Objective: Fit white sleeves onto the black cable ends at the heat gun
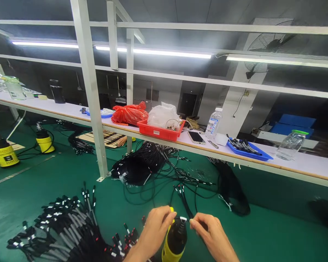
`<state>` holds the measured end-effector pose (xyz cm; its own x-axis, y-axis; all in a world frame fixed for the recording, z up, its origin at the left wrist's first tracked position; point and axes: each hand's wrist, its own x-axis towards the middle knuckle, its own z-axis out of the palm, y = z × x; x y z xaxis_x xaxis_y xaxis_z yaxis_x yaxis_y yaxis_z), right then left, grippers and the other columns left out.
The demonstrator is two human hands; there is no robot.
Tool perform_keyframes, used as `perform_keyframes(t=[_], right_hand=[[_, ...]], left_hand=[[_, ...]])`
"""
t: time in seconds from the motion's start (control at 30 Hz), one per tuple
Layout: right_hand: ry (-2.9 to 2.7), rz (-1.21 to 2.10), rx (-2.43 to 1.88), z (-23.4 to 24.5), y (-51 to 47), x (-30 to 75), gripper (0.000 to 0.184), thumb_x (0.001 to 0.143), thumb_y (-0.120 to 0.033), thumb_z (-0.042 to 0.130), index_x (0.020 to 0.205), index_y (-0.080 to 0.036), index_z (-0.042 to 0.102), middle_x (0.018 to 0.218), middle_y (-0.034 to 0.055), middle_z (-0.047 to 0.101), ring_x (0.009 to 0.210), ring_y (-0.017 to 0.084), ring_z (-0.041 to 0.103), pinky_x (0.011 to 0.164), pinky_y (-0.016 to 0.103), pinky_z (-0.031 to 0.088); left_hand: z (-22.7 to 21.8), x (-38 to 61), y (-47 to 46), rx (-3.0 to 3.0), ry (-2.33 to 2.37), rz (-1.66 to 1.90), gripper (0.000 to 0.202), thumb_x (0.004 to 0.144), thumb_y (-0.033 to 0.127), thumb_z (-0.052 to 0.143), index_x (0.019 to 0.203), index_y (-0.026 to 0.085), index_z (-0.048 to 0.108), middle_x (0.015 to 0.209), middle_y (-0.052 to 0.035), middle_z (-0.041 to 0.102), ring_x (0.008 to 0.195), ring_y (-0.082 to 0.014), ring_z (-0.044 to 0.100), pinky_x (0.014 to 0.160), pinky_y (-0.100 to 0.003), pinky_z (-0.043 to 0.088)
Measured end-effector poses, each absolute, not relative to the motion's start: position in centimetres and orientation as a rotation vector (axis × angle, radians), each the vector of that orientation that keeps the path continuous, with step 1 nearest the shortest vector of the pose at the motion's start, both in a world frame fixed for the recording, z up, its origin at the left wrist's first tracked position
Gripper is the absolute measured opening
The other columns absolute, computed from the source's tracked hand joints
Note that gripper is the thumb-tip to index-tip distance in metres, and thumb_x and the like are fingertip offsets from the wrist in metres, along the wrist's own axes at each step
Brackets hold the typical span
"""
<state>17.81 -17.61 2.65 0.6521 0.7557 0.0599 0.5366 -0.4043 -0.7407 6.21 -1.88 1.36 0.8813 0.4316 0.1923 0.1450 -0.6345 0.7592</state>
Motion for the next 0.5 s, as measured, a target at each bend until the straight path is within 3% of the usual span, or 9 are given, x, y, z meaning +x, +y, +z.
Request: perform_keyframes(t=[0.1,0.2,0.27,0.33,0.37,0.43,0.5], right_hand=[[-0.962,0.299,-2.032,2.3,-17.4,18.1,0.033,0.085,-0.042,0.052,0.063,-0.019,0.060,0.059,-0.0024,0.057,0.057,0.013,0.049,0.053,0.022,0.034],[-0.836,0.218,-2.031,0.8,-17.5,19.6,0.038,0.087,-0.050,0.046,0.072,-0.020,0.065,0.067,0.0007,0.064,0.065,0.017,0.058,0.059,0.023,0.042],[-0.693,0.102,-2.061,-1.2,-17.9,21.3,0.046,0.089,-0.054,0.037,0.093,-0.019,0.066,0.087,0.0057,0.069,0.083,0.022,0.064,0.073,0.027,0.048],[-0.576,-0.018,-2.130,-3.9,-18.6,23.1,0.058,0.085,-0.057,0.035,0.117,-0.014,0.057,0.117,0.0135,0.064,0.107,0.027,0.060,0.089,0.034,0.048],[-0.518,-0.042,-2.192,-5.4,-19.0,23.9,0.064,0.082,-0.060,0.033,0.118,-0.012,0.056,0.122,0.0168,0.061,0.112,0.029,0.058,0.093,0.038,0.047],[-0.491,-0.020,-2.232,-8.4,-19.9,24.8,0.068,0.075,-0.062,0.039,0.110,-0.008,0.060,0.116,0.0225,0.063,0.112,0.036,0.058,0.094,0.046,0.047],[-0.514,0.047,-2.254,-11.2,-20.8,25.1,0.064,0.071,-0.062,0.042,0.106,-0.012,0.062,0.114,0.0210,0.066,0.111,0.036,0.059,0.093,0.046,0.049]], left_hand=[[1.7,6.2,-1.9,2.135,0.353,0.506,0.025,0.093,0.037,0.043,0.076,0.021,0.051,0.078,0.0005,0.059,0.075,-0.0163,0.053,0.070,-0.025,0.040],[1.5,6.2,-1.5,2.078,0.371,0.550,0.022,0.096,0.038,0.037,0.095,0.023,0.053,0.093,-0.0012,0.061,0.090,-0.0175,0.056,0.082,-0.027,0.043],[0.2,6.4,-0.7,2.123,0.420,0.558,0.024,0.098,0.037,0.033,0.107,0.024,0.051,0.100,-0.0023,0.061,0.097,-0.0179,0.056,0.088,-0.030,0.043],[-2.5,6.5,0.6,2.264,0.454,0.491,0.021,0.096,0.029,0.037,0.109,0.023,0.051,0.104,-0.0040,0.062,0.102,-0.0188,0.056,0.092,-0.032,0.043],[-4.5,6.5,1.3,2.367,0.476,0.402,0.019,0.092,0.023,0.041,0.107,0.022,0.053,0.108,-0.0053,0.062,0.106,-0.0199,0.056,0.095,-0.034,0.042],[-9.1,6.1,2.7,2.558,0.613,0.068,0.036,0.080,0.006,0.048,0.112,0.021,0.056,0.126,-0.0084,0.057,0.123,-0.0235,0.047,0.107,-0.040,0.033],[-13.6,5.2,3.7,2.666,0.671,-0.271,0.058,0.070,-0.002,0.050,0.124,0.020,0.053,0.141,-0.0102,0.046,0.133,-0.0258,0.037,0.113,-0.043,0.024]])
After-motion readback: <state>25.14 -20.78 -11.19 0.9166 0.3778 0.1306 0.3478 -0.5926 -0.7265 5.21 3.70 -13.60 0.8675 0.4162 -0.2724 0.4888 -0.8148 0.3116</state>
